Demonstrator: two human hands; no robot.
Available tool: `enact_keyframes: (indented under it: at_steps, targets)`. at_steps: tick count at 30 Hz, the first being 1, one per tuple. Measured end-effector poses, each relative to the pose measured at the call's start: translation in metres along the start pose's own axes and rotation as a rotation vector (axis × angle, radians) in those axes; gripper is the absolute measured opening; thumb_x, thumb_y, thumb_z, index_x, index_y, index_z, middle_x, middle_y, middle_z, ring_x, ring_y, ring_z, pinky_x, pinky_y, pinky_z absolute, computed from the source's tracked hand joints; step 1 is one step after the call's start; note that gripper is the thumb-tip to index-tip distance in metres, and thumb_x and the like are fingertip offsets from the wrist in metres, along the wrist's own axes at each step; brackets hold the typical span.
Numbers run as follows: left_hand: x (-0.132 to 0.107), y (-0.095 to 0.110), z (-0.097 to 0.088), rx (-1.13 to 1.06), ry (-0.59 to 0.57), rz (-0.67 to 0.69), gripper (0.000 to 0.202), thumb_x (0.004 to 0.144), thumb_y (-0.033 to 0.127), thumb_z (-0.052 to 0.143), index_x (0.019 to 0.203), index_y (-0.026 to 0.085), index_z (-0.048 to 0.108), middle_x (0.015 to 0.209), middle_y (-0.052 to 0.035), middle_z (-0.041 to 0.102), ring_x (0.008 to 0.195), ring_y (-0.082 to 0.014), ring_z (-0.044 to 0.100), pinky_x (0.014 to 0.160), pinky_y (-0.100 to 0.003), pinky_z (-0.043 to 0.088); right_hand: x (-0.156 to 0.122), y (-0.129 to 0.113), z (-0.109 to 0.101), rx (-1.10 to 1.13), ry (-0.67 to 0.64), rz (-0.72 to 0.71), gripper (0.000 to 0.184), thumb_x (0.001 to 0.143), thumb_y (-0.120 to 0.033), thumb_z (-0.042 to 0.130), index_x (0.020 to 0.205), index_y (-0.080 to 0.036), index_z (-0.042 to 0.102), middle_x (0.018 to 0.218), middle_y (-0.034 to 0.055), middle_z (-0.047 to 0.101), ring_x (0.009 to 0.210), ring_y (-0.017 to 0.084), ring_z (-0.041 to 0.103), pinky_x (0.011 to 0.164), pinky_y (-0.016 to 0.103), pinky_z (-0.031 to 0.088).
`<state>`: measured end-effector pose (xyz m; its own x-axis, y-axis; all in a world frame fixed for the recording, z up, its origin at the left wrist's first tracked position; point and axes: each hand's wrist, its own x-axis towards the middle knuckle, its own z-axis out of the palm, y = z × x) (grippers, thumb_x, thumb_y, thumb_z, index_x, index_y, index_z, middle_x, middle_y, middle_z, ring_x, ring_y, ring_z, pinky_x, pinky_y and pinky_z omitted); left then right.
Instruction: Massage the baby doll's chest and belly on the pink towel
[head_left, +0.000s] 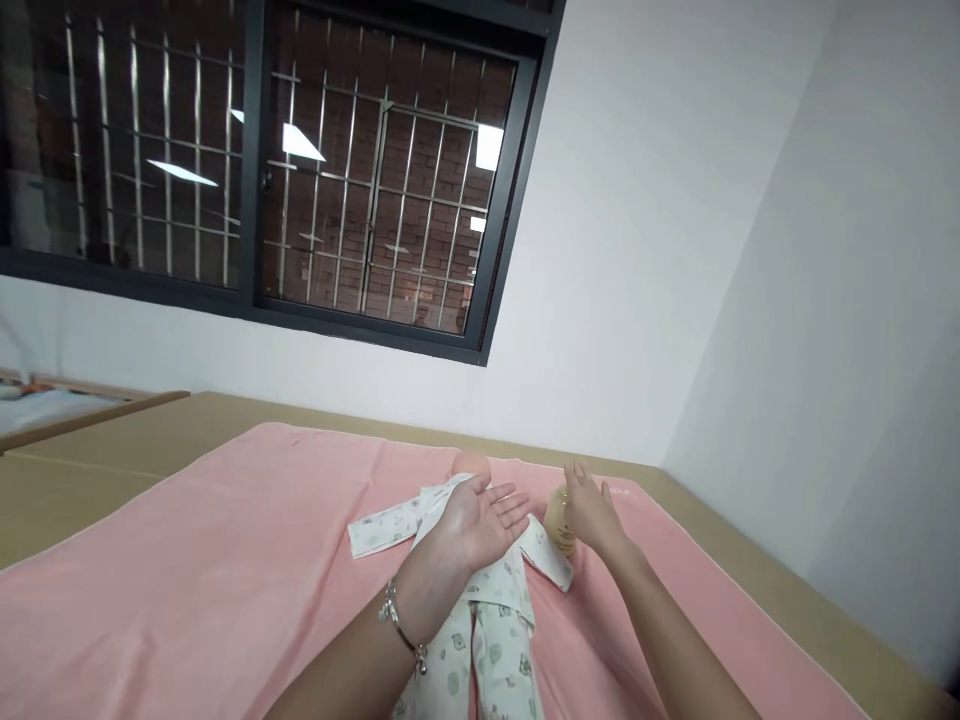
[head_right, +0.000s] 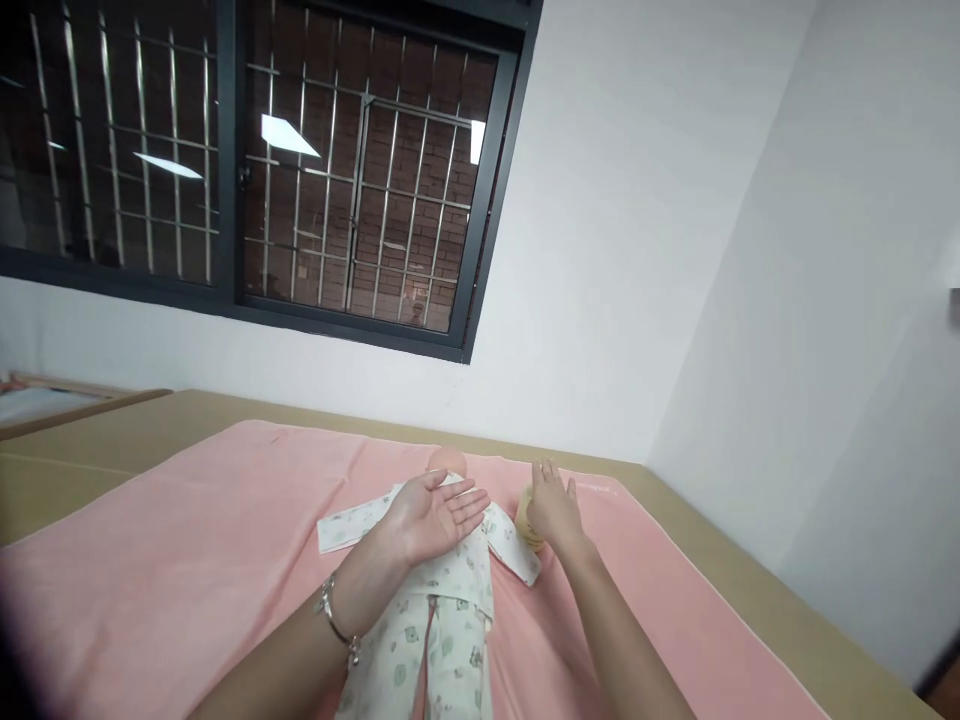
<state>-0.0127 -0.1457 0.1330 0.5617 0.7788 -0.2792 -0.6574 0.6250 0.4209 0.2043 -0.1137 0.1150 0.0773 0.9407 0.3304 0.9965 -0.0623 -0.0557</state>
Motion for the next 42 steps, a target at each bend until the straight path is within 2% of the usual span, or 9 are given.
enact_keyframes:
  at_steps: [6, 10, 13, 17, 23, 30, 33, 38, 42]
  targets:
    - [-0.015, 0.001, -0.004, -0.058, 0.008, 0.137, 0.043, 0.093, 0.023, 0.039, 0.133, 0.01, 0.047, 0.131, -0.0175, 0.057, 0.116, -0.0215, 0.061, 0.089, -0.029, 0.053, -0.054, -0.078, -0.003, 0.715, 0.338, -0.172, 0.053, 0.095, -0.031, 0.035, 0.145, -0.016, 0.041, 0.149, 0.0108, 0.042, 0.139, 0.023, 0.037, 0.114, 0.042, 0.033]
    - [-0.04, 0.001, 0.002, 0.05, -0.084, 0.211, 0.044, 0.096, 0.035, 0.037, 0.132, 0.014, 0.051, 0.128, -0.0156, 0.061, 0.116, -0.0247, 0.061, 0.096, -0.036, 0.052, -0.101, -0.14, -0.007, 0.702, 0.347, -0.398, 0.057, 0.1, -0.04, 0.03, 0.153, -0.021, 0.024, 0.158, 0.0083, 0.023, 0.146, 0.027, 0.016, 0.118, 0.056, 0.015]
    - [-0.061, -0.005, 0.005, 0.134, -0.248, 0.342, 0.056, 0.096, 0.057, 0.031, 0.136, 0.022, 0.05, 0.136, -0.0107, 0.056, 0.13, -0.0264, 0.05, 0.107, -0.041, 0.044, -0.129, -0.16, -0.01, 0.61, 0.401, -0.581, 0.065, 0.099, -0.044, 0.032, 0.155, -0.022, 0.008, 0.159, 0.008, 0.019, 0.146, 0.029, 0.014, 0.117, 0.056, 0.019]
    - [-0.082, -0.032, 0.01, 0.224, -0.437, 0.275, 0.074, 0.09, 0.07, 0.019, 0.141, 0.023, 0.046, 0.146, -0.0079, 0.047, 0.144, -0.0268, 0.027, 0.117, -0.044, 0.029, -0.143, -0.136, -0.031, 0.451, 0.539, -0.705, 0.068, 0.096, -0.053, 0.035, 0.155, -0.031, 0.007, 0.158, 0.0049, 0.025, 0.145, 0.034, 0.016, 0.115, 0.065, 0.01]
    - [-0.091, -0.049, 0.015, 0.362, -0.735, 0.097, 0.078, 0.089, 0.072, 0.027, 0.147, 0.022, 0.037, 0.155, -0.005, 0.034, 0.149, -0.0246, 0.006, 0.122, -0.041, 0.012, -0.129, -0.099, -0.066, 0.497, 0.631, -0.409, 0.059, 0.099, -0.048, 0.013, 0.155, -0.032, 0.0, 0.162, -0.002, -0.002, 0.146, 0.034, -0.004, 0.114, 0.068, 0.002]
    - [-0.081, -0.022, 0.008, 0.307, -0.458, 0.285, 0.081, 0.088, 0.074, 0.014, 0.144, 0.021, 0.041, 0.153, -0.0078, 0.036, 0.148, -0.0265, 0.011, 0.121, -0.044, 0.015, -0.143, -0.142, -0.027, 0.457, 0.566, -0.603, 0.084, 0.093, -0.056, 0.04, 0.155, -0.021, -0.005, 0.162, 0.0095, 0.0, 0.146, 0.039, 0.006, 0.116, 0.065, 0.008]
    - [-0.069, -0.021, 0.009, 0.295, -0.37, 0.312, 0.082, 0.087, 0.075, 0.012, 0.144, 0.022, 0.04, 0.151, -0.0082, 0.039, 0.148, -0.0271, 0.013, 0.12, -0.046, 0.018, -0.135, -0.136, -0.025, 0.439, 0.491, -0.696, 0.083, 0.092, -0.053, 0.046, 0.155, -0.027, -0.002, 0.161, 0.0079, 0.008, 0.146, 0.037, 0.009, 0.116, 0.064, 0.01]
    - [-0.056, -0.033, 0.006, 0.307, -0.521, 0.191, 0.08, 0.087, 0.076, 0.021, 0.145, 0.023, 0.039, 0.154, -0.0054, 0.034, 0.149, -0.0255, 0.009, 0.121, -0.043, 0.012, -0.106, -0.098, -0.044, 0.469, 0.497, -0.53, 0.065, 0.099, -0.045, 0.026, 0.154, -0.032, -0.006, 0.162, 0.0006, 0.001, 0.147, 0.034, -0.003, 0.114, 0.068, 0.001]
    - [-0.064, -0.032, 0.002, 0.304, -0.618, 0.18, 0.085, 0.085, 0.077, 0.024, 0.146, 0.019, 0.038, 0.156, -0.0078, 0.03, 0.149, -0.0283, 0.007, 0.121, -0.044, 0.011, -0.107, -0.1, -0.045, 0.51, 0.52, -0.447, 0.064, 0.1, -0.044, 0.021, 0.153, -0.03, -0.011, 0.161, -0.0008, -0.01, 0.146, 0.033, -0.007, 0.115, 0.066, 0.005]
